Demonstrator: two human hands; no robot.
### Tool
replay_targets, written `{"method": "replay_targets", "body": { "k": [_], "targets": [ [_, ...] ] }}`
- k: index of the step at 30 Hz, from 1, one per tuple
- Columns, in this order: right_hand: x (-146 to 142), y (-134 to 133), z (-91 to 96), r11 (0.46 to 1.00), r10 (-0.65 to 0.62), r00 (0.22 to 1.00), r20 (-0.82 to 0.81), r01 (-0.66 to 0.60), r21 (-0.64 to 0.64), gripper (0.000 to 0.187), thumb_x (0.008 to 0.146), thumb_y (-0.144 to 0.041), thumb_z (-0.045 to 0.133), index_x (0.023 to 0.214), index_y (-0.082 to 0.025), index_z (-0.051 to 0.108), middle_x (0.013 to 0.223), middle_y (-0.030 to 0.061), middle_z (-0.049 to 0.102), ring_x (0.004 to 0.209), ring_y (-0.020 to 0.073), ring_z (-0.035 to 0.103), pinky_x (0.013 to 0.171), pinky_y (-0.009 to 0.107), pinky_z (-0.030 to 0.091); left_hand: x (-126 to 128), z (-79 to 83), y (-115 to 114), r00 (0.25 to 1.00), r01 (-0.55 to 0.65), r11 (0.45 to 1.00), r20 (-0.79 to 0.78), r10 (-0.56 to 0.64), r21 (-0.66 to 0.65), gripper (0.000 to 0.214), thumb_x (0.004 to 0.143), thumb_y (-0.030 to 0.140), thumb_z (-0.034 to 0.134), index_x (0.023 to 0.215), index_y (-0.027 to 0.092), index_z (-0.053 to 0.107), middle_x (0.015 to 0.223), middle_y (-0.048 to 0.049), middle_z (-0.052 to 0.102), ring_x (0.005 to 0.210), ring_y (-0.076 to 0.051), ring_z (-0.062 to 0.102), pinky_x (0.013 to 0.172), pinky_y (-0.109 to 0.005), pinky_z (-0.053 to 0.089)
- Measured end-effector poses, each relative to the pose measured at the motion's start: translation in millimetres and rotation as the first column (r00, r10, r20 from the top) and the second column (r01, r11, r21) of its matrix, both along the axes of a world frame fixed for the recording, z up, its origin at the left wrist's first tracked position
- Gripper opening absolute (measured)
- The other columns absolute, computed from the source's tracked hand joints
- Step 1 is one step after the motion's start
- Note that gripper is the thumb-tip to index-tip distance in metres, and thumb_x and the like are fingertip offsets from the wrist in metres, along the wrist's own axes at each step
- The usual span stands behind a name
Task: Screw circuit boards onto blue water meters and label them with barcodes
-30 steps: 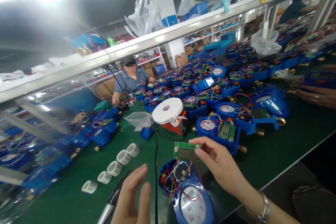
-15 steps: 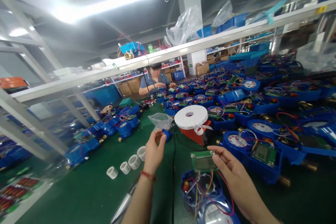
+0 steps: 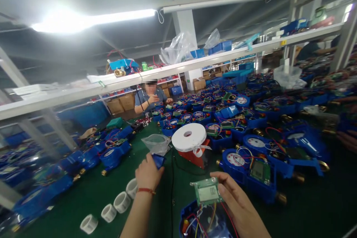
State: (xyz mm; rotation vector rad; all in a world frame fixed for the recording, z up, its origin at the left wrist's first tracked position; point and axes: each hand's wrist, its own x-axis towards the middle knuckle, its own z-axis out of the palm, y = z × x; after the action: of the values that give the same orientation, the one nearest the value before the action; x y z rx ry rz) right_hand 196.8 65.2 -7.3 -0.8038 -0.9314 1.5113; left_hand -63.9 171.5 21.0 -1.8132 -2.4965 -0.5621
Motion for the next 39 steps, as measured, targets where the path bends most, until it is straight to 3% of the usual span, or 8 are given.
{"method": "replay_targets", "body": {
  "k": [4, 7, 10, 14, 21, 27, 33, 39],
  "targets": [
    [-3.3, -3.3, 5.8, 1.000, -0.025, 0.999, -0.046, 0.026, 0.017, 0.043, 0.084, -0.055, 0.065, 0.118, -0.028, 0.060, 0.117, 0.0062, 0.067, 0.103, 0.0263, 0.065, 0.092, 0.037, 0.051, 18.1, 31.6, -62.8, 0.996, 0.012, 0.990, 0.084, -0.024, 0.141, 0.079, 0.083, 0.055, 0.056, 0.142, 0.011, 0.026, 0.121, -0.0199, 0.057, 0.109, -0.035, 0.060, 0.088, -0.049, 0.050],
    [-7.3, -11.5, 13.1, 0.998, -0.050, 0.995, -0.081, 0.052, 0.024, 0.047, 0.087, -0.056, 0.062, 0.126, -0.031, 0.057, 0.124, 0.0062, 0.065, 0.114, 0.0262, 0.060, 0.101, 0.040, 0.045, 66.5, 47.6, -102.8, 0.896, 0.131, 0.873, 0.322, -0.307, 0.469, 0.080, 0.080, 0.055, 0.062, 0.146, 0.027, 0.025, 0.121, -0.0111, 0.057, 0.104, -0.028, 0.062, 0.090, -0.046, 0.051],
    [-10.5, -22.5, 13.0, 0.996, -0.086, 0.974, -0.207, 0.086, -0.009, 0.056, 0.085, -0.068, 0.053, 0.128, -0.032, 0.057, 0.130, 0.0068, 0.063, 0.125, 0.0282, 0.054, 0.107, 0.044, 0.040, 125.6, 48.8, -120.3, 0.826, 0.307, 0.779, 0.252, -0.503, 0.547, 0.072, 0.073, 0.037, 0.072, 0.138, 0.031, 0.042, 0.119, -0.0096, 0.055, 0.105, -0.029, 0.059, 0.090, -0.047, 0.051],
    [-5.7, -27.4, 2.2, 0.985, -0.168, 0.949, -0.266, 0.149, -0.089, 0.063, 0.071, -0.070, 0.069, 0.116, -0.025, 0.067, 0.128, 0.0085, 0.065, 0.132, 0.0319, 0.046, 0.112, 0.044, 0.034, 169.8, 35.5, -123.4, 0.840, 0.417, 0.747, 0.094, -0.534, 0.518, 0.078, 0.064, 0.019, 0.077, 0.136, 0.034, 0.048, 0.112, -0.0108, 0.052, 0.101, -0.031, 0.058, 0.082, -0.047, 0.053],
    [1.6, -25.3, 12.3, 0.961, -0.159, 0.913, -0.377, 0.056, -0.271, 0.062, 0.069, -0.064, 0.075, 0.113, -0.021, 0.065, 0.111, 0.0108, 0.073, 0.115, 0.0348, 0.062, 0.097, 0.048, 0.049, 156.9, 4.8, -144.4, 0.898, 0.336, 0.793, 0.080, -0.432, 0.509, 0.107, 0.052, 0.016, 0.075, 0.146, 0.024, 0.026, 0.137, -0.0183, 0.046, 0.124, -0.042, 0.046, 0.098, -0.062, 0.041],
    [0.3, -27.5, 27.0, 0.970, -0.099, 0.878, -0.468, -0.019, -0.241, 0.055, 0.075, -0.060, 0.072, 0.108, -0.016, 0.064, 0.103, 0.0126, 0.075, 0.098, 0.0315, 0.070, 0.089, 0.045, 0.053, 150.1, -19.1, -151.5, 0.890, 0.299, 0.805, 0.153, -0.428, 0.513, 0.068, 0.075, 0.016, 0.055, 0.140, 0.023, 0.036, 0.131, -0.0154, 0.054, 0.119, -0.032, 0.057, 0.094, -0.051, 0.051],
    [4.8, -20.2, 22.8, 0.943, -0.284, 0.862, -0.419, 0.171, -0.286, 0.050, 0.068, -0.053, 0.082, 0.096, -0.015, 0.065, 0.098, 0.0101, 0.075, 0.100, 0.0297, 0.070, 0.084, 0.038, 0.055, 132.0, -28.4, -148.7, 0.845, 0.248, 0.810, 0.291, -0.449, 0.532, 0.017, 0.089, 0.033, 0.054, 0.102, 0.024, 0.059, 0.104, -0.0075, 0.071, 0.084, -0.021, 0.072, 0.072, -0.032, 0.060],
    [12.7, -15.9, 11.1, 0.950, -0.271, 0.938, -0.215, 0.224, -0.218, 0.048, 0.072, -0.052, 0.080, 0.104, -0.018, 0.066, 0.110, 0.0073, 0.072, 0.107, 0.0280, 0.067, 0.102, 0.043, 0.047, 117.0, -20.7, -148.0, 0.852, 0.221, 0.743, 0.246, -0.463, 0.632, 0.013, 0.088, 0.031, 0.061, 0.096, 0.024, 0.068, 0.083, -0.0019, 0.075, 0.068, -0.015, 0.071, 0.061, -0.021, 0.058]
  ]
}}
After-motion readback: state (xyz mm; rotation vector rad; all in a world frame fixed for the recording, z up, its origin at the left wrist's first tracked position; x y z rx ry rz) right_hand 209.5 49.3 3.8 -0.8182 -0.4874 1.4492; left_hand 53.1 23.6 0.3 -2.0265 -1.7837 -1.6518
